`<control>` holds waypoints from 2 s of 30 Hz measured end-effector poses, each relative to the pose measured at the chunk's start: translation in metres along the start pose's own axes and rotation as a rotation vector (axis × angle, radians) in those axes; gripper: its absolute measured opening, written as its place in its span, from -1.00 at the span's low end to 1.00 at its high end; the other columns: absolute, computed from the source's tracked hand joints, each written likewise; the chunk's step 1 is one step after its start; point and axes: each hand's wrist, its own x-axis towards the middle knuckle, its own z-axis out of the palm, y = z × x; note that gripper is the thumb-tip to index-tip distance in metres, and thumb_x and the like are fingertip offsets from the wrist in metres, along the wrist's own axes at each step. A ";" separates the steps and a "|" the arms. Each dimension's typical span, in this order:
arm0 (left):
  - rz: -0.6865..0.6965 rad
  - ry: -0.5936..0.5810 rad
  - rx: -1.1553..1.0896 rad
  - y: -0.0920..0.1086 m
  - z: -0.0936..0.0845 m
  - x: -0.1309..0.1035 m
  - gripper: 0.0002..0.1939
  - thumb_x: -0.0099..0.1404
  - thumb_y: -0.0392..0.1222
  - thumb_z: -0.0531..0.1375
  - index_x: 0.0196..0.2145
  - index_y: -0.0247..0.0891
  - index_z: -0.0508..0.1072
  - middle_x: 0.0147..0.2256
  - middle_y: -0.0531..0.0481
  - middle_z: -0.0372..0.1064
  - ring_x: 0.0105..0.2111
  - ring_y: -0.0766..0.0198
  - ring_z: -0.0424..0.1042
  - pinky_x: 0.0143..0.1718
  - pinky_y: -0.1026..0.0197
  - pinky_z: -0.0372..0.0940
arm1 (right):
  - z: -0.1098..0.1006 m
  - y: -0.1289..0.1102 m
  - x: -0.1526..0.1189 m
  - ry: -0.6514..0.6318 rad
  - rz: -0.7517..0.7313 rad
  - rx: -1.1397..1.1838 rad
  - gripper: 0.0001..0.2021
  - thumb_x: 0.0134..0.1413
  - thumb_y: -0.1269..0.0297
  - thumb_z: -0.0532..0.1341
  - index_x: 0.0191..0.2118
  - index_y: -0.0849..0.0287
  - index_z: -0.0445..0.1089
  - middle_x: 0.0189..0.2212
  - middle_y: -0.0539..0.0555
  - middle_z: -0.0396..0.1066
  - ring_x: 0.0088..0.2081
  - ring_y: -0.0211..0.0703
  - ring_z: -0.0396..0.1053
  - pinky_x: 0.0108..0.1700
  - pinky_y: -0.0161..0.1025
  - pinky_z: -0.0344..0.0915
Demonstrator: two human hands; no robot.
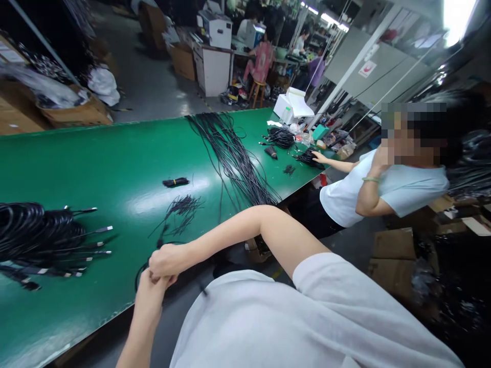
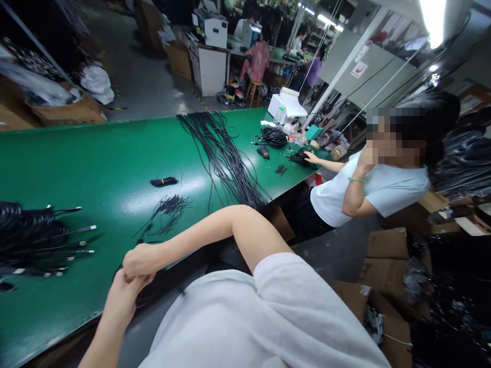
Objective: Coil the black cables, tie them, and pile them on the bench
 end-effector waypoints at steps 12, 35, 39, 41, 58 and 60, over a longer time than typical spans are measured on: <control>-0.108 0.134 0.110 0.012 0.005 -0.019 -0.89 0.16 -0.28 0.11 -0.40 -0.28 0.45 -0.23 -0.28 0.54 0.00 -0.12 0.46 0.06 -0.05 0.27 | -0.035 -0.027 -0.024 -0.106 0.108 0.159 -0.69 0.29 0.50 -0.03 -0.11 0.34 0.46 -0.10 0.28 0.48 -0.08 -0.05 0.44 -0.14 -0.18 0.33; -0.011 0.190 -0.638 0.025 0.056 -0.008 -0.81 0.33 -0.16 0.17 -0.16 -0.25 0.51 -0.07 -0.11 0.52 0.03 0.18 0.41 0.20 0.13 0.15 | 0.028 0.019 -0.056 -0.160 0.649 2.144 -0.71 0.08 0.30 0.17 -0.55 0.12 0.05 -0.69 -0.22 -0.23 -0.66 -0.43 -0.36 -0.66 -0.45 -0.22; -0.062 0.139 -0.925 0.036 0.056 -0.010 -0.73 0.33 -0.03 0.20 -0.13 -0.26 0.45 -0.21 -0.08 0.50 -0.09 0.21 0.46 0.08 0.15 0.24 | 0.019 0.007 -0.062 -0.201 0.559 2.346 -0.62 0.06 0.20 0.25 -0.54 0.10 -0.02 -0.68 -0.23 -0.26 -0.65 -0.45 -0.38 -0.68 -0.49 -0.23; -0.135 0.120 -1.015 0.044 0.053 -0.009 -0.72 0.32 -0.03 0.22 -0.12 -0.26 0.41 -0.31 -0.03 0.46 -0.18 0.23 0.47 -0.04 0.17 0.28 | 0.017 -0.004 -0.062 -0.165 0.588 2.408 -0.59 0.06 0.10 0.27 -0.54 0.11 0.01 -0.68 -0.24 -0.28 -0.65 -0.45 -0.38 -0.69 -0.49 -0.22; -0.231 -0.062 -1.236 0.050 -0.076 0.057 -0.79 0.30 -0.18 0.20 -0.18 -0.39 0.44 -0.52 0.16 0.08 -0.62 0.51 0.06 -0.53 0.34 0.08 | 0.017 0.051 0.019 0.536 0.700 2.150 -0.52 0.07 -0.26 0.19 -0.27 0.13 0.35 -0.65 -0.16 0.03 -0.66 -0.38 0.01 -0.49 -0.33 0.26; -0.291 0.056 -1.127 0.032 -0.091 0.069 -0.78 0.32 -0.15 0.21 -0.15 -0.35 0.41 -0.48 0.11 0.20 -0.54 0.45 0.23 -0.45 0.31 0.17 | 0.002 0.042 0.050 0.643 0.664 2.288 -0.54 0.01 -0.22 0.28 -0.34 0.12 0.28 -0.69 -0.23 -0.15 -0.70 -0.45 -0.20 -0.60 -0.42 0.10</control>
